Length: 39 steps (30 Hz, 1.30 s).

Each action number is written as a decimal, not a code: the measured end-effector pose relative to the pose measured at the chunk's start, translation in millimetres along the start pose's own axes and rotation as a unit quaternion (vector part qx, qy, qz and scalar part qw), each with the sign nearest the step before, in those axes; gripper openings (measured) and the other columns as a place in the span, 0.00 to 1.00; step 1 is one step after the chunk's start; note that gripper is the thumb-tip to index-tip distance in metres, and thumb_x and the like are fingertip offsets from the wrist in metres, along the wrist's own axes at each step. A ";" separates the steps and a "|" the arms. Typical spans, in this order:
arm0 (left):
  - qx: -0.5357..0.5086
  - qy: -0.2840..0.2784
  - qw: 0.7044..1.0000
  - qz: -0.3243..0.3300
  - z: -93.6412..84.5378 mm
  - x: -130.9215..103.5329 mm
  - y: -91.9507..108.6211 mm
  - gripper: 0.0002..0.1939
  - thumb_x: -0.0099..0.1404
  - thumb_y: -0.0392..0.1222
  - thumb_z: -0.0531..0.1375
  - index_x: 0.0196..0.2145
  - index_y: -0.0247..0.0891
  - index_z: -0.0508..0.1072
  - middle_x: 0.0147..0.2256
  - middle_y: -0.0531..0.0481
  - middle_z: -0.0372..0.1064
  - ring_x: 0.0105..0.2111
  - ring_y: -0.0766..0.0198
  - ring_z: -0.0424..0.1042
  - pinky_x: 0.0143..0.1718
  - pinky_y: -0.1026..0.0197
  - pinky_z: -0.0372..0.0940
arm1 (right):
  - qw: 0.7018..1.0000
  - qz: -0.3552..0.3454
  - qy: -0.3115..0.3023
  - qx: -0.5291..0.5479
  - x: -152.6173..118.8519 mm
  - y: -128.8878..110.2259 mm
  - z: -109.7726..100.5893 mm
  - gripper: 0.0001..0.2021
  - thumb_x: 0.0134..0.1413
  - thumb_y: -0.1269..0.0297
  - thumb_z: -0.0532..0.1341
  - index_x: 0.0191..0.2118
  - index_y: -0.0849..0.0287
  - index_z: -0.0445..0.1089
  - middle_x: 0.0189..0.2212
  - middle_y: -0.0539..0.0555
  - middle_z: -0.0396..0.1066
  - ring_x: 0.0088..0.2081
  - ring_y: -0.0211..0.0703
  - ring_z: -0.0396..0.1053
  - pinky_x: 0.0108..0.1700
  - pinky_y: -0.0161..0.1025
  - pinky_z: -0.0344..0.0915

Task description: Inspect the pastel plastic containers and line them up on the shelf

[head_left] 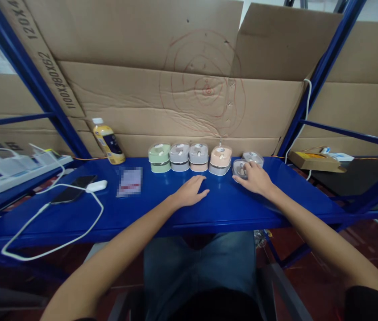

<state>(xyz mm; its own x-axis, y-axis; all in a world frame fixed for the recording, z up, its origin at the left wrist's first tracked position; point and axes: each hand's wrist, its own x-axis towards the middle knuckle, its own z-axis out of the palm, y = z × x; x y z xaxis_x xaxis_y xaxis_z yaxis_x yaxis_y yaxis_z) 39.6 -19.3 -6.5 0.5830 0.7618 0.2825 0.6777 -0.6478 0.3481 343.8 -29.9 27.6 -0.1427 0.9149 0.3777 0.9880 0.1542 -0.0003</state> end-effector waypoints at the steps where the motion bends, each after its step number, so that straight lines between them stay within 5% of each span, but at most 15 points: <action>1: 0.002 0.001 1.000 0.001 0.2 -0.1 -0.2 0.27 0.72 0.52 0.56 0.62 0.32 0.65 0.62 0.33 0.66 0.63 0.44 0.66 0.66 0.43 0.62 | 0.999 0.046 0.005 -0.004 1.8 -4.8 -0.9 0.35 0.64 0.34 0.54 0.57 0.65 0.67 0.55 0.73 0.69 0.56 0.70 0.70 0.56 0.57 0.68; 5: -0.006 0.008 1.000 0.011 1.8 -0.5 -2.8 0.25 0.72 0.52 0.57 0.61 0.34 0.66 0.61 0.33 0.67 0.63 0.44 0.67 0.65 0.42 0.63 | 0.985 0.170 -0.019 -0.013 18.1 -20.8 2.3 0.37 0.63 0.34 0.54 0.59 0.66 0.64 0.57 0.77 0.66 0.54 0.73 0.73 0.49 0.57 0.70; 9: -0.032 0.019 0.999 0.002 3.1 -1.2 -6.4 0.28 0.71 0.52 0.59 0.62 0.34 0.65 0.62 0.33 0.67 0.64 0.42 0.66 0.65 0.40 0.62 | 0.982 0.176 -0.068 -0.009 16.2 -18.2 -2.1 0.32 0.63 0.42 0.58 0.60 0.64 0.63 0.57 0.75 0.67 0.52 0.69 0.75 0.48 0.54 0.70; 14: -0.122 0.034 0.992 -0.006 0.4 -1.7 -10.9 0.47 0.58 0.60 0.71 0.67 0.37 0.60 0.63 0.32 0.65 0.63 0.40 0.67 0.65 0.39 0.63 | 0.990 0.018 -0.112 0.087 -5.7 -13.7 -11.2 0.36 0.54 0.44 0.65 0.62 0.62 0.61 0.56 0.70 0.71 0.55 0.67 0.72 0.51 0.52 0.70; 20: -0.200 0.021 0.979 0.027 -2.5 -5.6 -19.7 0.64 0.45 0.59 0.79 0.71 0.39 0.53 0.66 0.30 0.61 0.64 0.37 0.65 0.65 0.36 0.62 | 0.965 -0.152 -0.070 0.199 -2.2 -69.4 -3.4 0.43 0.50 0.39 0.69 0.65 0.60 0.62 0.55 0.68 0.73 0.52 0.66 0.73 0.51 0.56 0.71; 25: -0.216 0.048 0.974 0.054 -12.4 -13.2 -26.8 0.61 0.50 0.56 0.77 0.73 0.42 0.50 0.64 0.35 0.64 0.63 0.41 0.66 0.64 0.38 0.63 | 0.879 -0.237 -0.020 0.413 14.9 -89.7 9.8 0.38 0.52 0.42 0.70 0.65 0.55 0.63 0.59 0.61 0.72 0.57 0.57 0.72 0.59 0.55 0.69; 32: -0.095 0.022 0.993 0.073 -19.3 -18.7 -21.2 0.25 0.65 0.57 0.67 0.56 0.46 0.79 0.55 0.42 0.65 0.61 0.45 0.66 0.67 0.42 0.61 | 0.832 -0.064 0.056 0.548 28.6 -49.5 34.1 0.30 0.57 0.42 0.66 0.60 0.52 0.65 0.56 0.59 0.75 0.57 0.58 0.73 0.61 0.59 0.68; 39: -0.104 0.095 0.990 0.033 -31.8 -14.9 -37.6 0.25 0.71 0.60 0.58 0.52 0.40 0.80 0.54 0.39 0.68 0.59 0.46 0.68 0.66 0.41 0.61 | 0.808 -0.025 0.053 0.586 32.0 -43.4 26.0 0.29 0.58 0.42 0.63 0.58 0.53 0.67 0.53 0.60 0.76 0.51 0.54 0.76 0.57 0.53 0.72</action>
<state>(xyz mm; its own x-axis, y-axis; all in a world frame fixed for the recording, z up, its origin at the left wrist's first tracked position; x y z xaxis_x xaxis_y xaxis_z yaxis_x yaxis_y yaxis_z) -8.8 -5.9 4.6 0.5150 0.7193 0.4662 0.5228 -0.6946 0.4942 294.8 2.3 15.7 -0.1132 0.8693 0.4811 0.2391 0.4938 -0.8360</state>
